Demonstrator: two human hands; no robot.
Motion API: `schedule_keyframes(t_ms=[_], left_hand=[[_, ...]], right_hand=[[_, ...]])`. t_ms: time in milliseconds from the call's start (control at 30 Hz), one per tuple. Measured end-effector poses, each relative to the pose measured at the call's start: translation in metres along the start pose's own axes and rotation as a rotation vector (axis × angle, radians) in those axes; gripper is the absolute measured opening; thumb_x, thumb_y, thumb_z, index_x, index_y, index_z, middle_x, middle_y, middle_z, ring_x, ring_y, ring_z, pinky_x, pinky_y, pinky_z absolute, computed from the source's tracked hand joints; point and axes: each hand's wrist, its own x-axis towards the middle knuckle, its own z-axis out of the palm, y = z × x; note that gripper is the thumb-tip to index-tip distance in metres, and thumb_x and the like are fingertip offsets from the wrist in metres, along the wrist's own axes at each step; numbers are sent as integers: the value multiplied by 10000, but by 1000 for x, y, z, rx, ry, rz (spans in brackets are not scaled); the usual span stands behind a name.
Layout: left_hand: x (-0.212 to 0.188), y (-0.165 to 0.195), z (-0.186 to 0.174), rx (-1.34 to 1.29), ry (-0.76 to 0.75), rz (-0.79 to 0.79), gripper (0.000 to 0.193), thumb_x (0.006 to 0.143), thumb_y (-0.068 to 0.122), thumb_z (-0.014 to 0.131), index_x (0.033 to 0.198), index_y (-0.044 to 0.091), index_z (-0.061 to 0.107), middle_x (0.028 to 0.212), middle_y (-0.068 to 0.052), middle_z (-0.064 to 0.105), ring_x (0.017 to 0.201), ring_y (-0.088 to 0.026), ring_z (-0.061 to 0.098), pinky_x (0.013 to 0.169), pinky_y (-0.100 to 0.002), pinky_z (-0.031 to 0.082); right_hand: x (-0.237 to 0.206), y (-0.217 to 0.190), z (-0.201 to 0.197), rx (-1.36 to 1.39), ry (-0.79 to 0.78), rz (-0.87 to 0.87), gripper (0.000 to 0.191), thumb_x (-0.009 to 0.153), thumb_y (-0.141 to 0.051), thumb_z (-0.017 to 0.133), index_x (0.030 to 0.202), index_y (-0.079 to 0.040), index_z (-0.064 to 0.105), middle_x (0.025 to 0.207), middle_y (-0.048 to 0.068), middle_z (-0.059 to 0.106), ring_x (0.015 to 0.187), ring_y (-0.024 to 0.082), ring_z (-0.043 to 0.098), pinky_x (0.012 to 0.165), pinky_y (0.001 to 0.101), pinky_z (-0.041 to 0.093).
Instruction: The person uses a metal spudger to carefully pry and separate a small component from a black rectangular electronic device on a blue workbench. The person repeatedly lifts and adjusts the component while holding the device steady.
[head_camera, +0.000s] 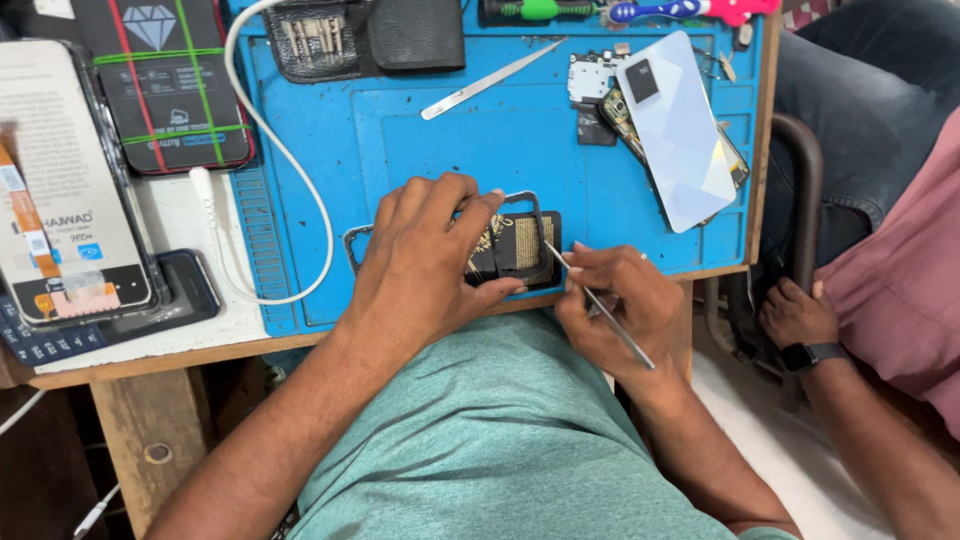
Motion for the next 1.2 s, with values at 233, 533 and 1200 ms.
schedule_keyframes(t_ms=[233, 533, 1200], left_hand=[[1, -3, 2, -33, -3, 7, 814, 598, 370, 967, 1273, 41, 651, 1194, -102, 574, 1082, -300, 547, 953, -467, 448], [3, -1, -1, -68, -35, -42, 816, 583, 357, 974, 1267, 65, 638, 1177, -99, 566, 1077, -301, 540, 948, -474, 440], [2, -4, 3, -62, -37, -23, 854, 559, 373, 982, 1274, 79, 619, 1195, -96, 544, 1110, -305, 530, 970, -486, 426]], right_hand=[[-14, 2, 11, 2, 95, -41, 142, 837, 16, 771, 935, 7, 668, 1051, 177, 750, 965, 249, 785, 737, 298, 613], [1, 2, 16, 18, 132, -18, 128, 855, 14, 778, 947, 7, 689, 1048, 166, 762, 953, 254, 780, 762, 316, 608], [28, 16, 26, 142, 74, -41, 87, 917, 21, 746, 963, -11, 679, 1052, 160, 776, 1013, 250, 790, 926, 348, 628]])
